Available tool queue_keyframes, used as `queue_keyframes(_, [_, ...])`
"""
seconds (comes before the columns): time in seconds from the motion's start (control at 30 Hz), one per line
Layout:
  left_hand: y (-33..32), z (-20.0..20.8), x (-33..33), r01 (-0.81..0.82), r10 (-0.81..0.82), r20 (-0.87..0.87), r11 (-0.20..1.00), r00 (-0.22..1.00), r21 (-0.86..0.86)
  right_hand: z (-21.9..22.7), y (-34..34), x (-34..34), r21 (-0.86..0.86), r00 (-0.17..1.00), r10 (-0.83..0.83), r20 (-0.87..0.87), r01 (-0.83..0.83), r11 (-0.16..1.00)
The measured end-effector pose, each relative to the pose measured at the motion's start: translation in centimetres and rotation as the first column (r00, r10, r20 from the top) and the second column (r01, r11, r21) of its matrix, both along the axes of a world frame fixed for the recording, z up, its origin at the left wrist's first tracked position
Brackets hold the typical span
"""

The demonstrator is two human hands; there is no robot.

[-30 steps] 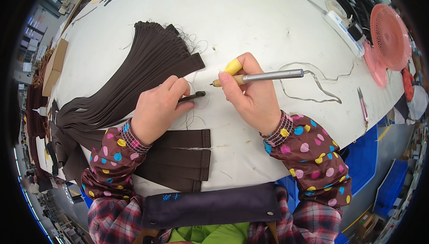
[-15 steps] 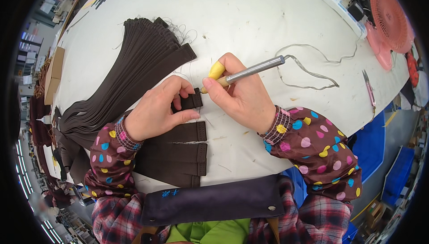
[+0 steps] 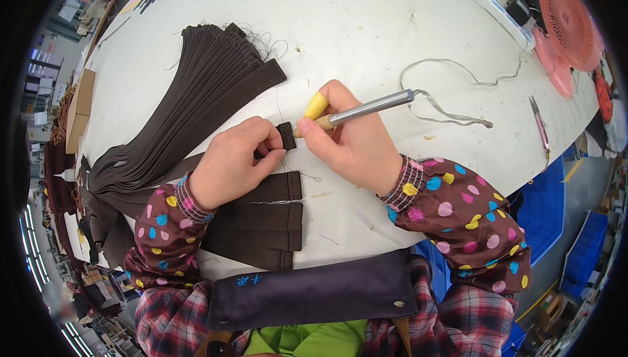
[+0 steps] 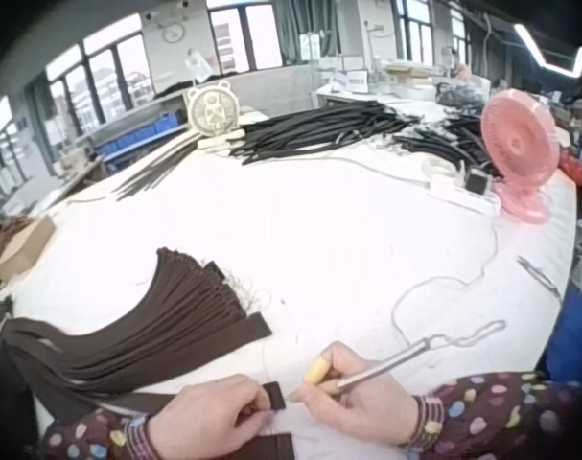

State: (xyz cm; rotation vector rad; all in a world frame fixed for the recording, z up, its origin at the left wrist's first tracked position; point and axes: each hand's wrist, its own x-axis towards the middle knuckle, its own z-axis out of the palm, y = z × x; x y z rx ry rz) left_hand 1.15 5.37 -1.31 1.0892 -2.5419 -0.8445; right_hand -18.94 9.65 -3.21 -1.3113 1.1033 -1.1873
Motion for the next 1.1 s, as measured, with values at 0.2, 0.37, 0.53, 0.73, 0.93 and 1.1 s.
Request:
queue_keyframes(0.2, [-1.2,0.5,0.1,0.028,-0.017,-0.056,0.981,0.998,0.194,-1.0,-0.1,0.4,-0.014,0.992,0.082,-0.094,-0.083,0.996])
queue_keyframes(0.37, [-1.5,0.6,0.2,0.051,-0.035,-0.081,0.976,0.996,0.212,-1.0,-0.3,0.4,-0.035,0.981,0.084,-0.177,-0.092,0.995])
queue_keyframes(0.53, [-1.5,0.5,0.2,0.060,-0.041,-0.092,0.977,0.995,0.206,-1.0,-0.3,0.4,-0.047,0.967,0.070,-0.246,-0.084,0.995])
queue_keyframes(0.73, [-1.5,0.5,0.3,0.059,-0.045,-0.072,0.977,0.996,0.207,-1.0,-0.3,0.5,-0.035,0.964,0.073,-0.257,-0.085,0.996])
queue_keyframes(0.93, [-1.5,0.5,0.3,0.069,-0.052,-0.092,0.978,0.994,0.196,-0.8,-0.3,0.6,-0.022,0.958,0.077,-0.277,-0.086,0.996])
queue_keyframes(1.1, [-2.4,1.0,0.6,0.154,-0.137,-0.086,0.957,0.987,0.244,-1.2,-0.3,0.6,-0.046,0.983,0.028,-0.181,-0.037,0.998])
